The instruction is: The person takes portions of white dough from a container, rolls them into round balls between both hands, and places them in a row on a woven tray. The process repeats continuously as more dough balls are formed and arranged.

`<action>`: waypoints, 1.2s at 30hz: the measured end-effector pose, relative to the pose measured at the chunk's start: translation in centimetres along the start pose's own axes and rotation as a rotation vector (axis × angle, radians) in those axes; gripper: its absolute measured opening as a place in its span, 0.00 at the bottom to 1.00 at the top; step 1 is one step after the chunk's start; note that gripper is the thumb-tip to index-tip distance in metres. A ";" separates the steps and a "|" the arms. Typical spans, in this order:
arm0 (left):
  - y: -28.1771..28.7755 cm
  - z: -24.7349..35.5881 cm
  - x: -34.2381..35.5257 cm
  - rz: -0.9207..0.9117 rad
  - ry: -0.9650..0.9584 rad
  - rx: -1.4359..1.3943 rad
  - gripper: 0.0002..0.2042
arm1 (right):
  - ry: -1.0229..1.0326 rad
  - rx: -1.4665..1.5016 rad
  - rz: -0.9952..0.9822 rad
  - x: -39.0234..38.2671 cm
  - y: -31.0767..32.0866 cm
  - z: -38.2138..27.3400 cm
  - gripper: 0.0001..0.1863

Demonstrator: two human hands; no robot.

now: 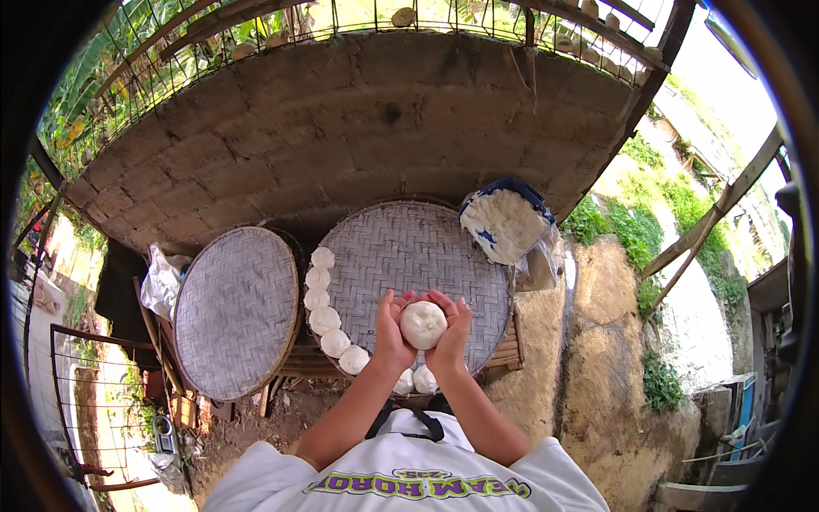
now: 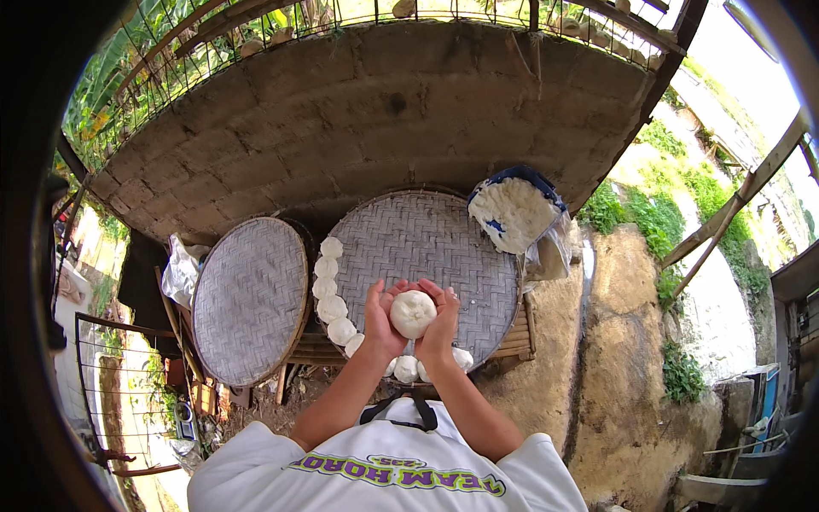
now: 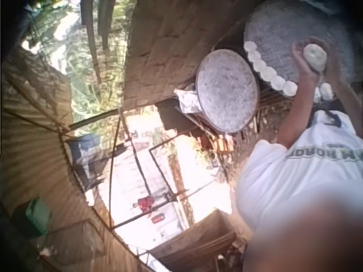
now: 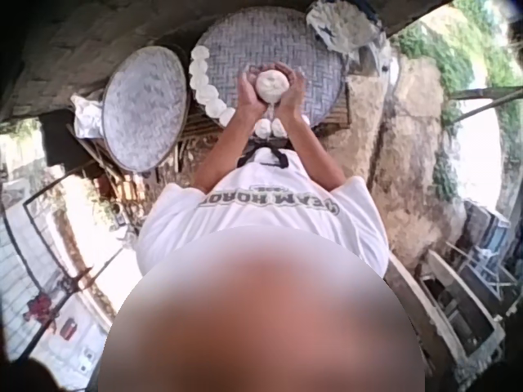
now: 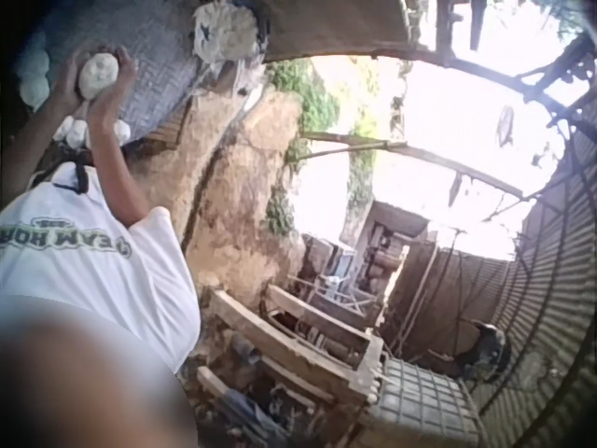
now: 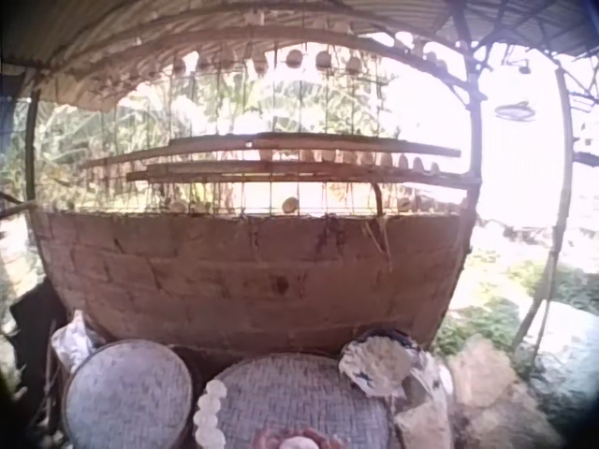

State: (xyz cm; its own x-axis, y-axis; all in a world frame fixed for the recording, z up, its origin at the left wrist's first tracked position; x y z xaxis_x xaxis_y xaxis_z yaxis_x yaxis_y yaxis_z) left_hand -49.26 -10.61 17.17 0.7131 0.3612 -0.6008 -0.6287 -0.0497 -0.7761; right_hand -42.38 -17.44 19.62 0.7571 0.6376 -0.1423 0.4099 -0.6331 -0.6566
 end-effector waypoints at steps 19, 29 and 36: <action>-1.7 -0.2 -3.9 -0.285 0.054 0.067 0.27 | 0.314 -0.170 -0.141 -2.5 -2.6 -1.8 0.36; -2.7 0.3 -2.9 -0.268 0.014 0.214 0.28 | 0.118 -0.008 0.045 -0.8 -1.6 -1.8 0.33; -4.0 0.8 -3.1 -0.360 -0.194 0.419 0.40 | 0.202 0.173 0.081 -2.2 -1.1 -1.8 0.37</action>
State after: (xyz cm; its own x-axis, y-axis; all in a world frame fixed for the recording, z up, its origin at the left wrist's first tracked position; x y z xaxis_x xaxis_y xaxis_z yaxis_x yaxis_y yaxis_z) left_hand -49.21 -10.76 22.35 0.8594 0.4530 -0.2370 -0.4548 0.4656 -0.7592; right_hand -43.53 -18.92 21.93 0.8771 0.4766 -0.0599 0.2645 -0.5832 -0.7680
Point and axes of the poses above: each hand's wrist, its own x-axis towards the middle knuckle, its own y-axis out of the back of the hand, z = x × y, the point moved 8 cm from there along x, towards the middle knuckle, and after that the axes turned 11 degrees about y, right-handed, at the moved point
